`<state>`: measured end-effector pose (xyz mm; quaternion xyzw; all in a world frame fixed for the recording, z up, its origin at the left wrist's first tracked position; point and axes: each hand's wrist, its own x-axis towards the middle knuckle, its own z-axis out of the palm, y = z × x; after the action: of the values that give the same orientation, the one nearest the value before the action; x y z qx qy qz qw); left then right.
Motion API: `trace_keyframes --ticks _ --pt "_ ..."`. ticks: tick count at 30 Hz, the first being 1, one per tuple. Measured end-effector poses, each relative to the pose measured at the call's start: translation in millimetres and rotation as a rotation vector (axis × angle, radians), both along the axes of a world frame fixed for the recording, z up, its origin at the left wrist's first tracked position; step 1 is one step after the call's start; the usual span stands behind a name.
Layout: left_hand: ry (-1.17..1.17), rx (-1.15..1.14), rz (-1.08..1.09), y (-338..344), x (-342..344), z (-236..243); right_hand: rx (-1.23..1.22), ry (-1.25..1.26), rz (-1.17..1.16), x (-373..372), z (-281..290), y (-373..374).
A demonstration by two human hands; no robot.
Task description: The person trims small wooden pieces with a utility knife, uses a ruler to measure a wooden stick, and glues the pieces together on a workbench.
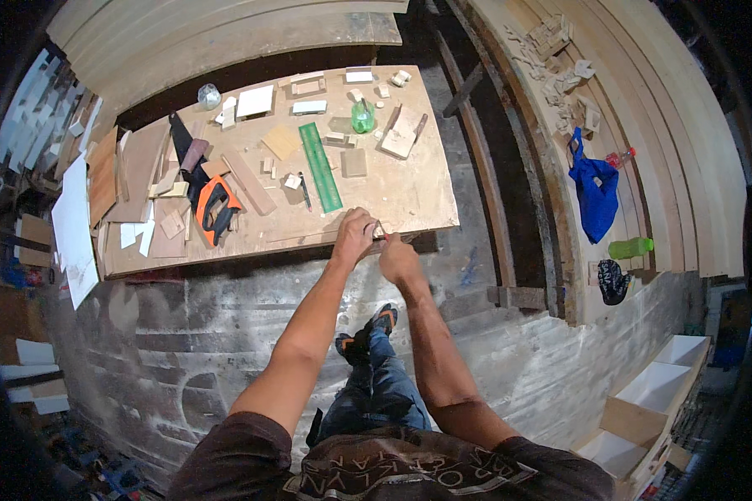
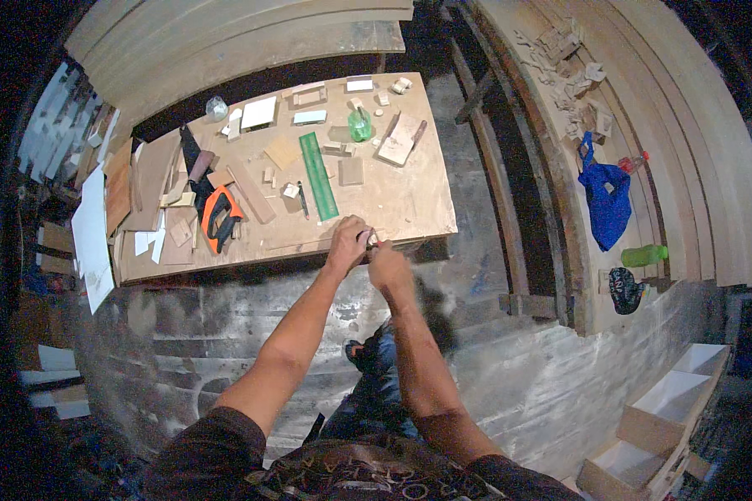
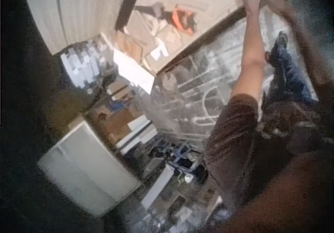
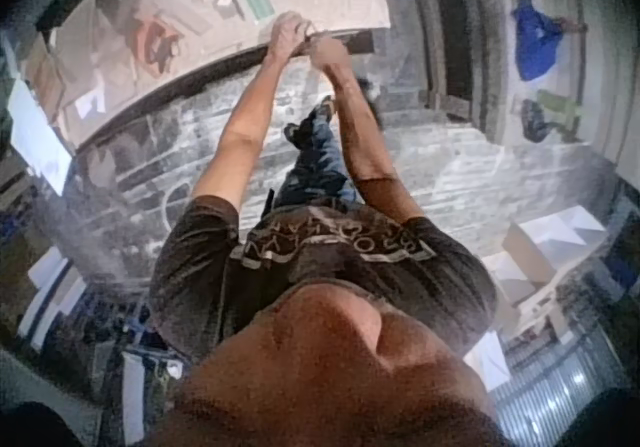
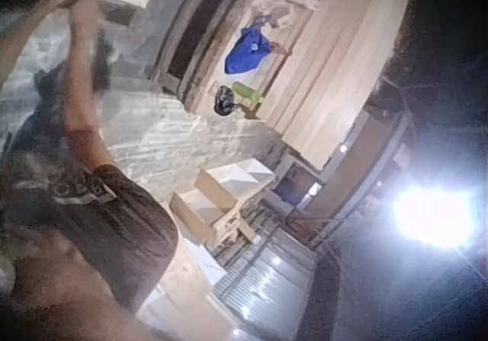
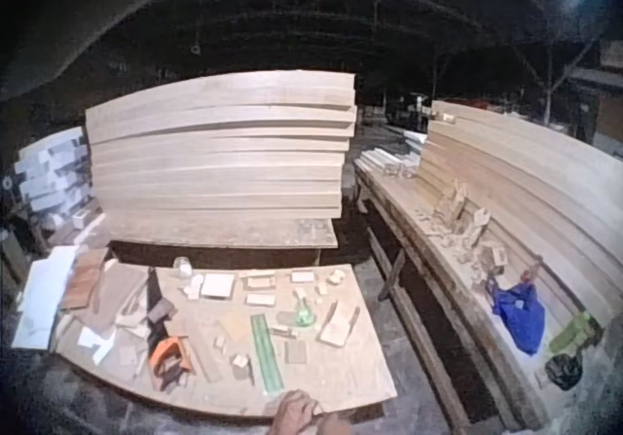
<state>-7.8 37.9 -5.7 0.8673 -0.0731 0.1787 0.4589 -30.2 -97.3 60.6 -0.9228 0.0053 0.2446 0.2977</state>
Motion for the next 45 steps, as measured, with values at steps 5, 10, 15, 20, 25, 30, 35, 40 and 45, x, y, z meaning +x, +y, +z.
trace_keyframes --ticks 5,10,15,20,25,30,35,40,45 --pt "0.016 0.001 0.000 -5.2 1.9 2.9 0.044 -0.063 -0.086 -11.7 -12.6 -1.2" --pt "0.063 0.008 -0.020 0.8 -1.0 7.2 0.333 -0.239 -0.197 -46.0 -51.5 2.7" --pt "0.064 -0.036 -0.014 -1.4 -3.7 8.7 0.476 -0.313 -0.183 -45.9 -72.3 -5.1" --pt "0.044 -0.016 0.008 -2.0 -1.8 3.7 0.465 -0.247 -0.199 -43.7 -68.8 -2.9" --pt "0.055 -0.012 0.031 -3.2 -2.3 4.0 0.425 -0.423 -0.327 -37.1 -46.1 0.5" --pt "0.095 -0.023 0.064 -4.8 1.4 3.4 0.624 -0.192 -0.305 -25.9 -60.0 -17.7" --pt "0.072 -0.013 0.047 -8.0 1.7 5.3 0.520 -0.190 -0.278 -21.9 -72.4 -27.9" --pt "0.130 0.008 0.089 -10.3 -0.5 5.5 0.444 -0.228 -0.216 -31.8 -59.7 -24.4" --pt "0.172 -0.022 0.106 -12.2 -1.7 3.5 0.462 -0.157 -0.237 -37.1 -54.2 -24.5"
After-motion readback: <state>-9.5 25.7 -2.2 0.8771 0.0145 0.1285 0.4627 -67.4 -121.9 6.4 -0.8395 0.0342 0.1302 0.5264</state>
